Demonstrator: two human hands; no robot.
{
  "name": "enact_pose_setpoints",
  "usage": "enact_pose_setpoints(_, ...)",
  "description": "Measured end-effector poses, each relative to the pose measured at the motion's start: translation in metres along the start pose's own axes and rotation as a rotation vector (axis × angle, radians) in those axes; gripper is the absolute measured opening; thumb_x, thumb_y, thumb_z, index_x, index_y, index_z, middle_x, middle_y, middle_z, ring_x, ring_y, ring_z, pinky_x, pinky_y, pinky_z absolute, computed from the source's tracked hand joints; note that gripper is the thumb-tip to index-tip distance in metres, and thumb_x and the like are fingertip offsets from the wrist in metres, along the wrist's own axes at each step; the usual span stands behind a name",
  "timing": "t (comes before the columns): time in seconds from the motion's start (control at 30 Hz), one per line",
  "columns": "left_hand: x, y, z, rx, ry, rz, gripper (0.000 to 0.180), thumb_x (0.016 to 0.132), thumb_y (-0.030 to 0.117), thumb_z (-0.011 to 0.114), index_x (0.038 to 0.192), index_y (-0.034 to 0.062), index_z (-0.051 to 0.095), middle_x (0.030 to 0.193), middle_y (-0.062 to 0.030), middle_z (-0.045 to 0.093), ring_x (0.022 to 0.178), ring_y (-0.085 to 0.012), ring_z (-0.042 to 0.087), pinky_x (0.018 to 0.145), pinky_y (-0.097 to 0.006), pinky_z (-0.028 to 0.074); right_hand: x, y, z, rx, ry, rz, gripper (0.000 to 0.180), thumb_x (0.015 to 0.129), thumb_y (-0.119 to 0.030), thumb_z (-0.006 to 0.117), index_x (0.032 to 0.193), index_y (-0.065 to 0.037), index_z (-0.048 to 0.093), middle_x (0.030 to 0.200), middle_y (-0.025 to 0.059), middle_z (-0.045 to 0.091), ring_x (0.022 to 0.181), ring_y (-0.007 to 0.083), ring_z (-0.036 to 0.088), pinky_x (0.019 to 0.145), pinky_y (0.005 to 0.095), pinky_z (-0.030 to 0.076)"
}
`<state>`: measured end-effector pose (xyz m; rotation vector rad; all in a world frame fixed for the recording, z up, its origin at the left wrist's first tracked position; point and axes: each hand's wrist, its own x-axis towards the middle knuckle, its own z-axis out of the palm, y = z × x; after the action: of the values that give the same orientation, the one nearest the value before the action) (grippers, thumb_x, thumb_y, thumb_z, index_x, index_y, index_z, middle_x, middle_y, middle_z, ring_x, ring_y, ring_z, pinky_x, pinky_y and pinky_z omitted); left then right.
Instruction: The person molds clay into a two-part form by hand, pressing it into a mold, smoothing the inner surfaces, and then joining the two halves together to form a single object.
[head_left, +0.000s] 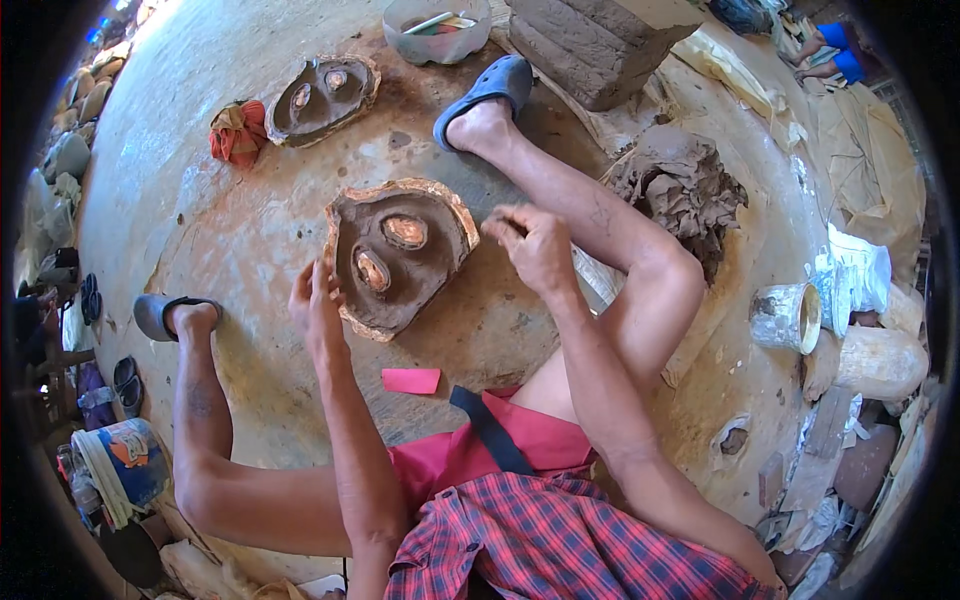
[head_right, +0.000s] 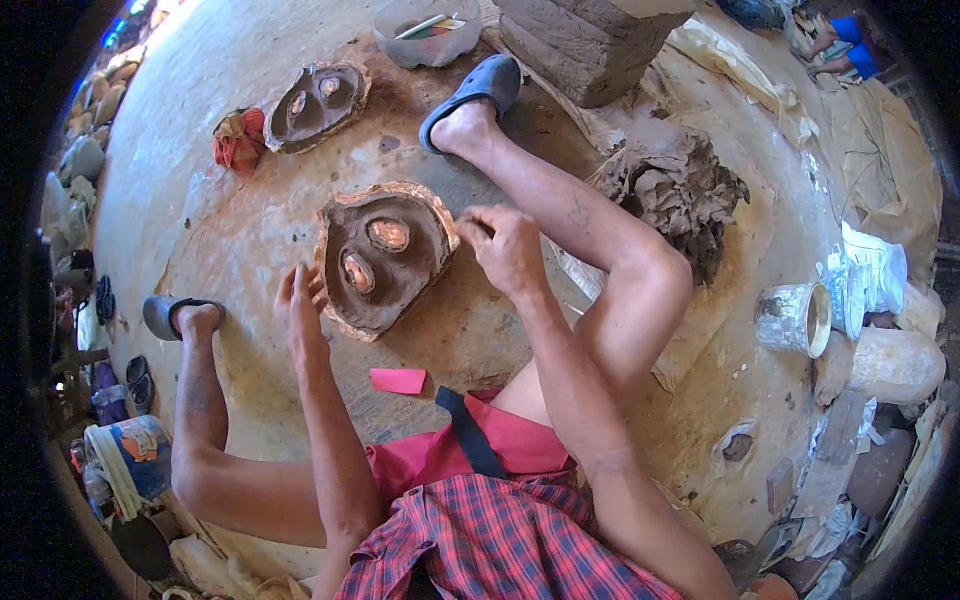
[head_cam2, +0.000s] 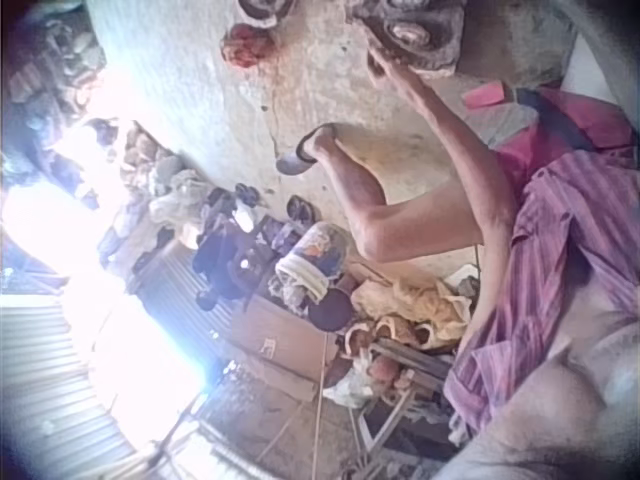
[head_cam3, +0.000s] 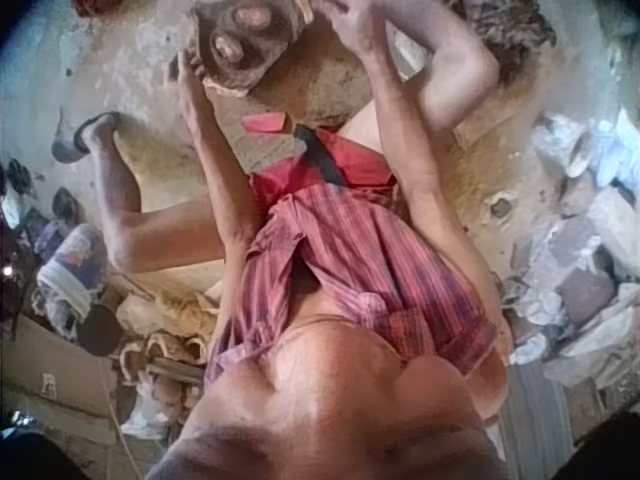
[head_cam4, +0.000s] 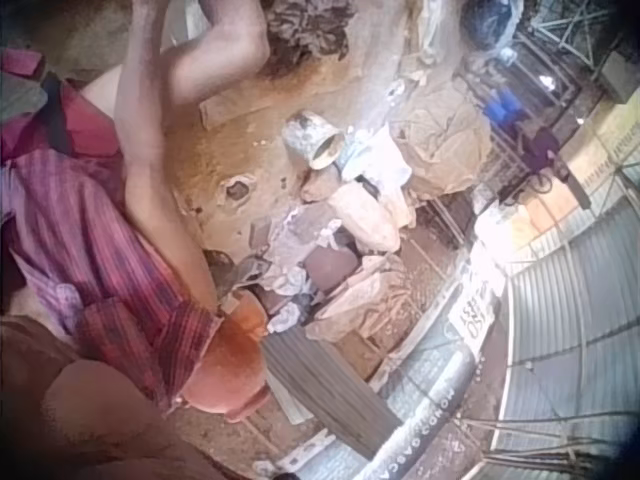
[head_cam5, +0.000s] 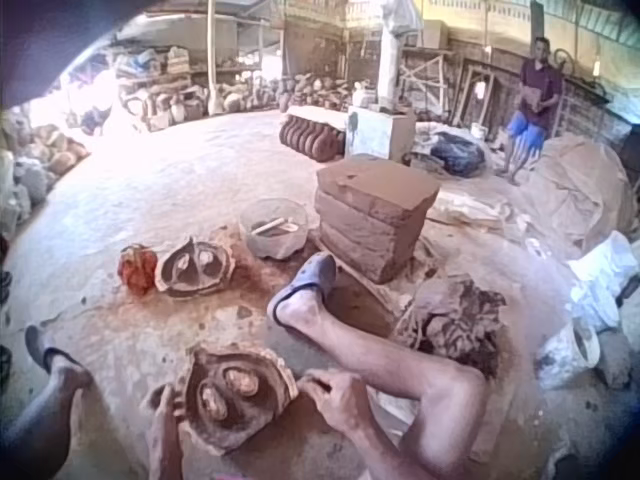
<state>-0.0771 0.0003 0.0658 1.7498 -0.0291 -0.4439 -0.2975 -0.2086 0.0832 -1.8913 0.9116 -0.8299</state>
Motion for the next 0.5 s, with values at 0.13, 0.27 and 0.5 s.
enact_pose_setpoints(0.13,0.012,-0.091,-0.032,-0.089,0.14,-0.137,0.039,0.104,0.027,0.067,0.133,0.0004,0.063,0.112,-0.0063,0.07,0.094,-0.0119,0.064,0.077,-0.028,0.051,-0.012,0.006,0.015,-0.256,-0.289,0.05,0.03,0.091,-0.023,0.08,0.108,0.002,0.078,0.093,0.0232,0.075,0.086,0.0375,0.074,0.079,0.0435,0.057)
enact_pose_setpoints(0.27,-0.002,-0.123,-0.01,-0.034,0.1,-0.142,0.046,0.107,0.032,0.06,0.14,0.0001,0.057,0.125,-0.0146,0.069,0.113,-0.0237,0.063,0.099,-0.038,0.049,-0.014,0.024,0.029,-0.127,-0.35,-0.096,0.023,0.089,-0.013,0.08,0.108,-0.001,0.079,0.098,0.0189,0.077,0.088,0.0299,0.076,0.08,0.038,0.058)
enact_pose_setpoints(0.5,0.005,-0.143,-0.008,0.102,0.159,-0.108,0.043,0.11,0.036,0.055,0.133,-0.0005,0.059,0.12,-0.0142,0.068,0.108,-0.0229,0.062,0.098,-0.038,0.048,0.007,0.005,0.04,-0.168,-0.395,-0.119,0.028,0.086,-0.007,0.079,0.114,-0.005,0.078,0.099,0.0194,0.076,0.091,0.0353,0.075,0.082,0.0423,0.059)
